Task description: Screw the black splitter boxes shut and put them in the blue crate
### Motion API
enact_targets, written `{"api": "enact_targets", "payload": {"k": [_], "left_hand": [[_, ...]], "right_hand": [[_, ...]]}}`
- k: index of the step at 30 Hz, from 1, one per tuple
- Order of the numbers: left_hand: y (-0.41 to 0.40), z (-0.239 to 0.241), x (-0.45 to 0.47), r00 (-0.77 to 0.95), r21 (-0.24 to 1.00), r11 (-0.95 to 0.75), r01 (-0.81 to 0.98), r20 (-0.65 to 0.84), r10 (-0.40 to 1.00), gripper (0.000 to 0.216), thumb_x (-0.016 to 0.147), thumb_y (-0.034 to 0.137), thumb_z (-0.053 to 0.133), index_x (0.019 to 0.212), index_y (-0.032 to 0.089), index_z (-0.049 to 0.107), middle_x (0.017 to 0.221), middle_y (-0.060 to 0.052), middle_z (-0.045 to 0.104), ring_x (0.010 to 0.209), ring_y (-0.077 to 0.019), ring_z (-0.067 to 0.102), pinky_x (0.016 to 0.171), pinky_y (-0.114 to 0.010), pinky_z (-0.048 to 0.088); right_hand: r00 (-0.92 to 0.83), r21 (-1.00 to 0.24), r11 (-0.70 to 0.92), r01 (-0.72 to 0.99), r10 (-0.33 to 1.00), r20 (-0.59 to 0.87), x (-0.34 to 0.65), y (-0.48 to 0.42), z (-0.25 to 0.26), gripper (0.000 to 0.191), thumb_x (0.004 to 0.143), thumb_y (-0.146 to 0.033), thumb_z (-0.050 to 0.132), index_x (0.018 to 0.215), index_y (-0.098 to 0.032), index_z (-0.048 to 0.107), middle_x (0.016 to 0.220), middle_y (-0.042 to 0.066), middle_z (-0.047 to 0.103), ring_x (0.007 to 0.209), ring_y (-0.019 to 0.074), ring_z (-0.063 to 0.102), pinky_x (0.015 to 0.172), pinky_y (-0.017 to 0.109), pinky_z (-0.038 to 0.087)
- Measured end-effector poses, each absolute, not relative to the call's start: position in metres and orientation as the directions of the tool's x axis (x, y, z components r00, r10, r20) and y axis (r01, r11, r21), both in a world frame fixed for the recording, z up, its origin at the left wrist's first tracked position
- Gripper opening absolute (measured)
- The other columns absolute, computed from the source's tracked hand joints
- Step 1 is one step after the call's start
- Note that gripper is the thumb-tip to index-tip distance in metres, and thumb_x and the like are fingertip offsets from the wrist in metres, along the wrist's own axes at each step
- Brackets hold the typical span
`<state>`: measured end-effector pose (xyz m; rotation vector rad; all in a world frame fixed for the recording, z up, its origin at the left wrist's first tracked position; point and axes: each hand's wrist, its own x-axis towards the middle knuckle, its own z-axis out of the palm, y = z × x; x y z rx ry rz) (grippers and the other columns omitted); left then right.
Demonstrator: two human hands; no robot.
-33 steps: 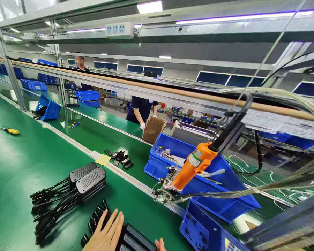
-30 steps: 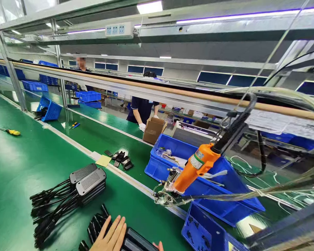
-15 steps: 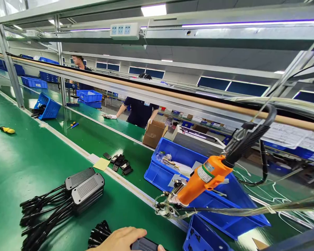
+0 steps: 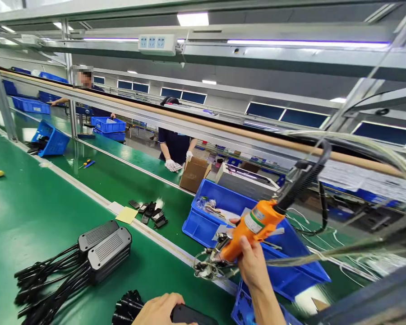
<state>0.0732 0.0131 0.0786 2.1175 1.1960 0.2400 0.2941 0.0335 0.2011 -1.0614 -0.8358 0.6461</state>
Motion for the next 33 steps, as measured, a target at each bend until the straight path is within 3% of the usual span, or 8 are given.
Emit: {"api": "enact_targets", "payload": {"k": [2,4,7,9,12,17,25,33], "left_hand": [[0.015,0.079,0.071,0.635,0.616,-0.486,0.62,-0.03,0.772,0.052,0.084,0.064,0.065,0.121,0.027,0.067,0.106,-0.008,0.071,0.104,-0.0294,0.068,0.097,-0.043,0.055],[0.016,0.077,0.064,0.751,0.512,-0.693,0.507,0.131,0.647,0.044,0.088,0.062,0.062,0.125,0.038,0.065,0.117,-0.007,0.068,0.106,-0.0298,0.067,0.094,-0.046,0.056],[0.016,0.076,0.053,0.847,0.348,-0.848,0.4,0.213,0.487,0.061,0.075,0.065,0.074,0.132,0.047,0.059,0.133,-0.011,0.06,0.112,-0.0358,0.065,0.091,-0.052,0.057],[0.015,0.079,0.049,0.842,0.325,-0.854,0.406,0.229,0.488,0.071,0.069,0.063,0.079,0.135,0.044,0.058,0.136,-0.014,0.058,0.113,-0.0363,0.065,0.091,-0.052,0.057],[0.012,0.087,0.047,0.832,0.293,-0.856,0.427,0.244,0.498,0.066,0.073,0.05,0.083,0.134,0.042,0.059,0.135,-0.014,0.059,0.111,-0.0331,0.066,0.092,-0.047,0.058],[0.006,0.111,0.046,0.844,0.227,-0.864,0.449,0.209,0.493,0.059,0.077,0.031,0.082,0.132,0.038,0.063,0.135,-0.016,0.062,0.115,-0.032,0.066,0.095,-0.046,0.057],[0.001,0.124,0.047,0.837,0.231,-0.848,0.477,0.175,0.518,0.055,0.076,0.026,0.083,0.128,0.033,0.067,0.134,-0.017,0.063,0.113,-0.0322,0.066,0.095,-0.045,0.057],[0.013,0.084,0.041,0.84,0.141,-0.92,0.366,0.375,0.391,0.059,0.076,0.036,0.083,0.132,0.036,0.063,0.132,-0.014,0.063,0.108,-0.0301,0.068,0.087,-0.042,0.061]], "right_hand": [[0.585,-0.9,0.423,-0.104,0.758,0.289,0.278,0.04,0.204,0.075,0.043,-0.069,0.084,0.096,-0.023,0.06,0.061,-0.001,0.059,0.05,0.0163,0.054,0.047,0.03,0.049],[0.648,-0.876,0.474,-0.088,0.695,0.311,0.264,0.039,0.209,0.072,0.049,-0.071,0.081,0.096,-0.021,0.06,0.055,-0.003,0.056,0.043,0.0124,0.047,0.041,0.026,0.044],[0.708,-0.837,0.545,-0.044,0.608,0.359,0.25,0.026,0.228,0.072,0.058,-0.078,0.071,0.096,-0.018,0.063,0.051,-0.004,0.053,0.038,0.0118,0.042,0.036,0.026,0.039],[0.719,-0.809,0.588,-0.018,0.569,0.398,0.244,0.013,0.245,0.073,0.063,-0.08,0.065,0.099,-0.017,0.064,0.052,-0.004,0.053,0.038,0.0116,0.042,0.036,0.026,0.038],[0.732,-0.797,0.603,0.035,0.527,0.432,0.238,-0.007,0.265,0.069,0.071,-0.077,0.063,0.105,-0.017,0.065,0.056,-0.004,0.054,0.04,0.0092,0.043,0.037,0.023,0.038],[0.681,-0.826,0.554,0.103,0.567,0.465,0.236,-0.027,0.269,0.065,0.077,-0.076,0.058,0.104,-0.018,0.068,0.056,-0.004,0.054,0.04,0.0093,0.045,0.037,0.022,0.04],[0.659,-0.822,0.558,0.11,0.578,0.481,0.246,-0.031,0.253,0.062,0.081,-0.075,0.055,0.103,-0.018,0.067,0.057,-0.002,0.055,0.041,0.0111,0.049,0.038,0.024,0.044],[0.688,-0.836,0.537,0.107,0.568,0.453,0.245,-0.032,0.244,0.06,0.077,-0.077,0.057,0.093,-0.02,0.06,0.053,-0.004,0.052,0.038,0.0124,0.047,0.034,0.025,0.042]]}}
